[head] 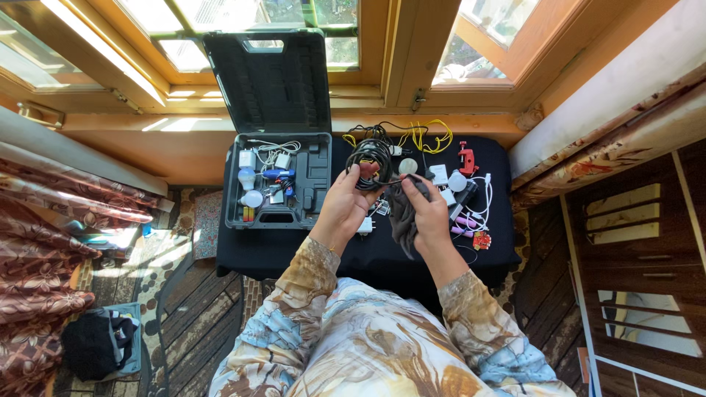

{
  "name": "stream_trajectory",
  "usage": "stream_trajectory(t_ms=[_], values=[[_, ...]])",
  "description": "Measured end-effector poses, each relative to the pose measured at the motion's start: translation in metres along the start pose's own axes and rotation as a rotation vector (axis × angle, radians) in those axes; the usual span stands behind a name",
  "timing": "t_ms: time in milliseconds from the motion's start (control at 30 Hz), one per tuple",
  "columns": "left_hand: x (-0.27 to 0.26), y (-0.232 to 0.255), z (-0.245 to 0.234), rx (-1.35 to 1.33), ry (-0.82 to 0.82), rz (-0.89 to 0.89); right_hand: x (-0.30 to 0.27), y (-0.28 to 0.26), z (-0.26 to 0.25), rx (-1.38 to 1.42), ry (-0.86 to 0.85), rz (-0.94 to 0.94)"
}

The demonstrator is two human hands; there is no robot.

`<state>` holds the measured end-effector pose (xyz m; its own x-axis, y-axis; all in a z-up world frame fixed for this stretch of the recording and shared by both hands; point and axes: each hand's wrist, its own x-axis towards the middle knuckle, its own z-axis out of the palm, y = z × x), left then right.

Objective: The person organizes several electrical items such as light bulbs, power strips, and various coiled wires on a table and into a black storage case. They handle each component individually, placing them into specific compartments and untangling wires by hand.

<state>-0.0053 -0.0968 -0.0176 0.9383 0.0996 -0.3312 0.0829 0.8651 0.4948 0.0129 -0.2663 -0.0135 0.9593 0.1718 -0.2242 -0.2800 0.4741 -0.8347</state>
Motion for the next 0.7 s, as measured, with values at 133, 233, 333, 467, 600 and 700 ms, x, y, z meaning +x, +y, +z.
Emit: stream_trajectory(t_ms=[133, 233, 333, 467, 600, 700], values=[[-0.015, 0.009, -0.001, 0.241, 0.019, -0.026, 0.014, -0.008, -0.003, -0.297, -0.091, -0.202], [-0.017, -0.002, -0.012, 0.388, 0.013, -0.162, 0.032, -0.031, -0.003, -0.156, -0.244, 0.133], [-0.021, -0.005, -0.02, 0.288, -0.084, -0.012, 0.036, -0.045, -0.003, -0.125, -0.317, 0.286], [-0.029, 0.0, -0.008, 0.256, -0.08, 0.005, 0.032, -0.03, 0.002, -0.219, -0.248, 0.206], [-0.019, 0.007, -0.006, 0.359, -0.047, 0.078, 0.033, -0.012, 0.005, -0.071, -0.11, 0.238], [-0.01, 0.008, -0.017, 0.414, -0.002, 0.122, 0.028, -0.012, 0.015, -0.067, 0.122, -0.018]])
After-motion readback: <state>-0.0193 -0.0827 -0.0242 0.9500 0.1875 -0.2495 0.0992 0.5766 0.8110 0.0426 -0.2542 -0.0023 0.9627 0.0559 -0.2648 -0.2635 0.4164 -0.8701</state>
